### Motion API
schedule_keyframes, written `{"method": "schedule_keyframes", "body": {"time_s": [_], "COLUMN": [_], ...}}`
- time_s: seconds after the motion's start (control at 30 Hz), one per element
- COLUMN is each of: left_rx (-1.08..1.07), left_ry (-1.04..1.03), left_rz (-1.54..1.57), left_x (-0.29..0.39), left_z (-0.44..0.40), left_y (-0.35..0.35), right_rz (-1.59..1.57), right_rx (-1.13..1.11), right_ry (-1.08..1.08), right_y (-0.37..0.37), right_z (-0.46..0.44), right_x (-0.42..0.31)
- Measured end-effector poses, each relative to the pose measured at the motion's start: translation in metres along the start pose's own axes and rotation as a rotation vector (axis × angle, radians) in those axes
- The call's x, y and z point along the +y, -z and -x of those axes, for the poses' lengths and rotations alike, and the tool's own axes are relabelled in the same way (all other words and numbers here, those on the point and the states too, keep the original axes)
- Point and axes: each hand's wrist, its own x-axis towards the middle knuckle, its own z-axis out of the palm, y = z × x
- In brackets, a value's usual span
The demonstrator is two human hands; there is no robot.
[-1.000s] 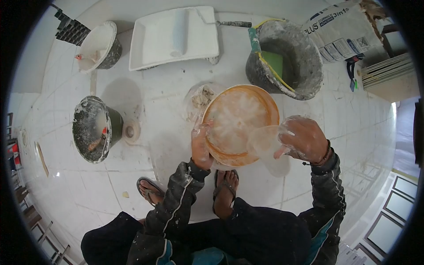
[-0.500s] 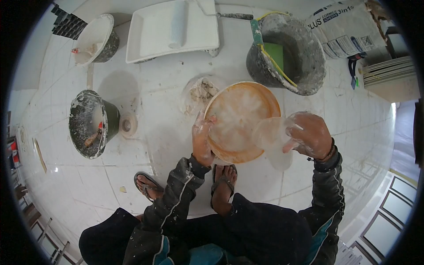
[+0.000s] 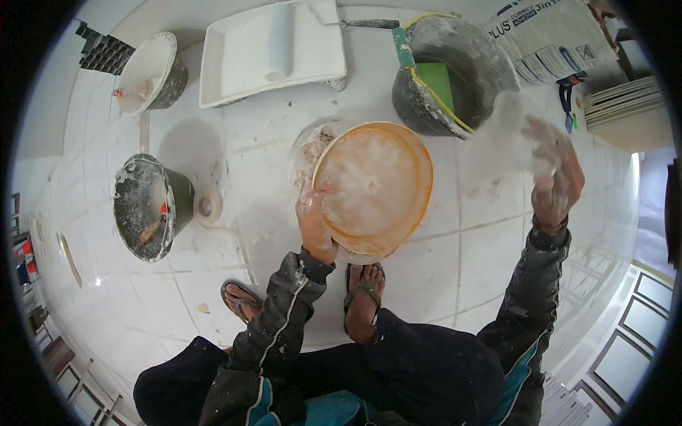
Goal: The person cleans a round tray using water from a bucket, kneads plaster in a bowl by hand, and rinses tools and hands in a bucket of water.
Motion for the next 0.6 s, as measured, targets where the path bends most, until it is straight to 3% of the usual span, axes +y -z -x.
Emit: {"method": "schedule_keyframes", "body": {"time_s": [0.03, 0.1, 0.17, 0.27, 0.33, 0.43, 0.53, 0.57, 0.6], "left_rx": [0.080, 0.231, 0.189, 0.159, 0.178, 0.304, 0.252, 0.223, 0.192], "left_ry": [0.104, 0.162, 0.169, 0.170, 0.150, 0.216, 0.123, 0.159, 0.194], "left_rz": [0.155, 0.183, 0.171, 0.137, 0.110, 0.189, -0.143, 0.064, 0.272], "left_x": [0.000, -0.011, -0.005, -0.006, -0.013, -0.020, -0.015, -0.011, -0.008], "left_z": [-0.001, -0.002, -0.005, -0.004, -0.003, 0.000, 0.001, -0.001, -0.002], "left_y": [-0.001, 0.005, 0.003, 0.004, 0.009, 0.011, 0.009, 0.007, 0.006], "right_rz": [-0.032, 0.033, 0.098, -0.068, 0.152, 0.174, 0.167, 0.169, 0.072], "right_rx": [0.086, 0.095, 0.103, 0.090, -0.034, -0.104, -0.226, -0.224, -0.320], "right_ry": [-0.093, -0.064, -0.035, -0.031, -0.123, -0.167, -0.293, -0.296, -0.462], "right_y": [-0.003, -0.010, -0.023, -0.060, -0.084, -0.105, -0.113, -0.113, -0.113], "right_z": [-0.010, -0.020, -0.028, -0.022, -0.019, -0.019, -0.017, -0.015, -0.018], "right_x": [0.001, 0.019, 0.038, 0.070, 0.086, 0.092, 0.110, 0.114, 0.113]}}
